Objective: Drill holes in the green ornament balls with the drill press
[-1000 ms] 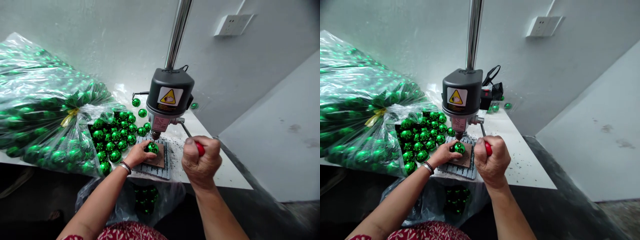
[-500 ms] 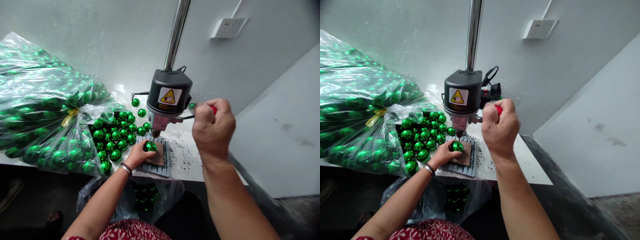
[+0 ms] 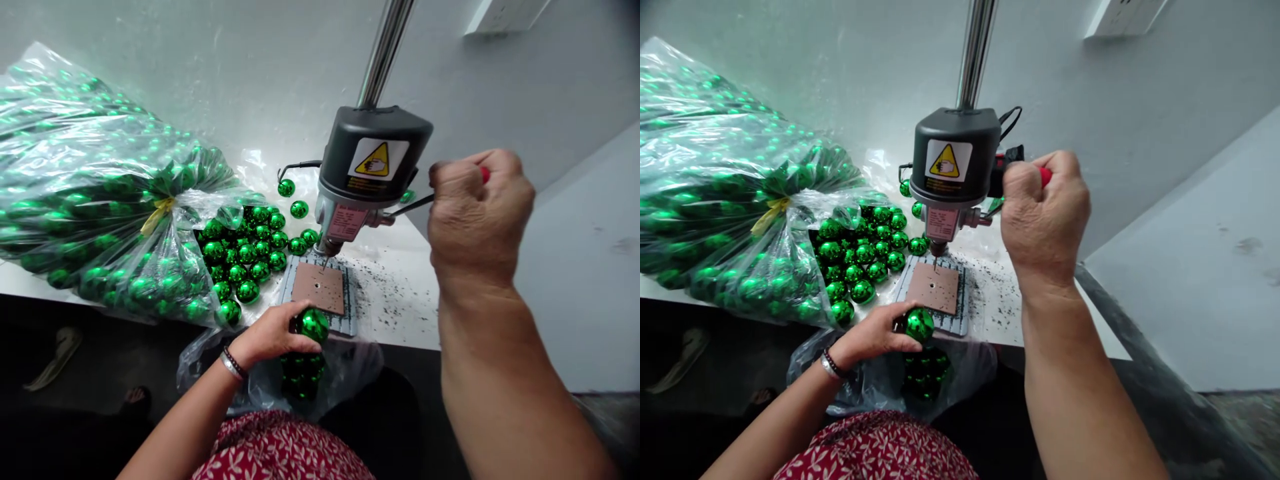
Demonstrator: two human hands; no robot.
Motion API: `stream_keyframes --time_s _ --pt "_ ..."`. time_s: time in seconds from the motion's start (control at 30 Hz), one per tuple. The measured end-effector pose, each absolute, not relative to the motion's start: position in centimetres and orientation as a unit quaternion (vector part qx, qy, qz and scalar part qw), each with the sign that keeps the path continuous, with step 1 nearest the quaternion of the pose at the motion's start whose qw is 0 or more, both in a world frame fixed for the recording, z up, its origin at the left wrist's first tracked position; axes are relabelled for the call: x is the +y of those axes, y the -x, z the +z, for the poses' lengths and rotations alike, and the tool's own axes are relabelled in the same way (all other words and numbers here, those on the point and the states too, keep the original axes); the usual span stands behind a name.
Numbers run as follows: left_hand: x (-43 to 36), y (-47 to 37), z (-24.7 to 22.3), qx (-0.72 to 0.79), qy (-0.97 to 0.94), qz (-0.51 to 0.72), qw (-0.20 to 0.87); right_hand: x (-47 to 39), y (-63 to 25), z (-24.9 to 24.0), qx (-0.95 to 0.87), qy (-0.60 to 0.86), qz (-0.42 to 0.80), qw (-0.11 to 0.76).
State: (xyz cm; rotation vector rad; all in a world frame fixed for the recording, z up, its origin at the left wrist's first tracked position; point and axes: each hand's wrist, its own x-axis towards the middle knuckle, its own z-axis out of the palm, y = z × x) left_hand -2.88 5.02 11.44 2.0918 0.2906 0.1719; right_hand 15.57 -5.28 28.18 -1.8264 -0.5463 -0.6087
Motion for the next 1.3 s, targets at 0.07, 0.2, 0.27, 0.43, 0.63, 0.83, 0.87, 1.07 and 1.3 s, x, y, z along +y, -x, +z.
stream_keyframes --time_s 0.07,0.2,0.27,0.43,0.63,0.83,0.87,1.07,1.3 --pt "5.2 3.3 11.2 0.114 -0.866 0.065 0.483 -5.2 -15.7 28.1 -0.225 0.772 -0.262 0.533" --pt "6.6 3.6 11.4 0.232 -0.890 0.137 0.368 -5.2 -15.9 27.7 -0.229 0.775 -0.272 0.522" --pt "7.5 3.8 11.9 0.335 -0.898 0.146 0.244 -5.3 -16.1 27.6 -0.236 0.773 -0.274 0.522" --pt "8.8 4.2 12.8 0.414 -0.908 -0.003 0.059 -5.4 -16.4 27.2 -0.253 0.756 -0.286 0.532" --pt "9.3 3.9 12.1 0.373 -0.925 0.011 0.073 -5.4 -16.4 27.1 -0.267 0.743 -0.293 0.539" --pt "8.8 2.6 12.0 0.271 -0.796 0.195 0.506 -5.3 -15.9 27.6 -0.244 0.746 -0.281 0.553" --pt "8.6 2.2 11.9 0.249 -0.729 0.198 0.606 -5.3 -15.9 27.6 -0.244 0.745 -0.281 0.553" --pt "7.9 -0.1 10.9 0.217 -0.407 0.145 0.875 -5.4 -15.6 27.7 -0.249 0.742 -0.270 0.560" --pt "8.4 -1.9 11.4 0.265 -0.460 0.132 0.837 -5.4 -15.3 27.8 -0.266 0.728 -0.259 0.576"
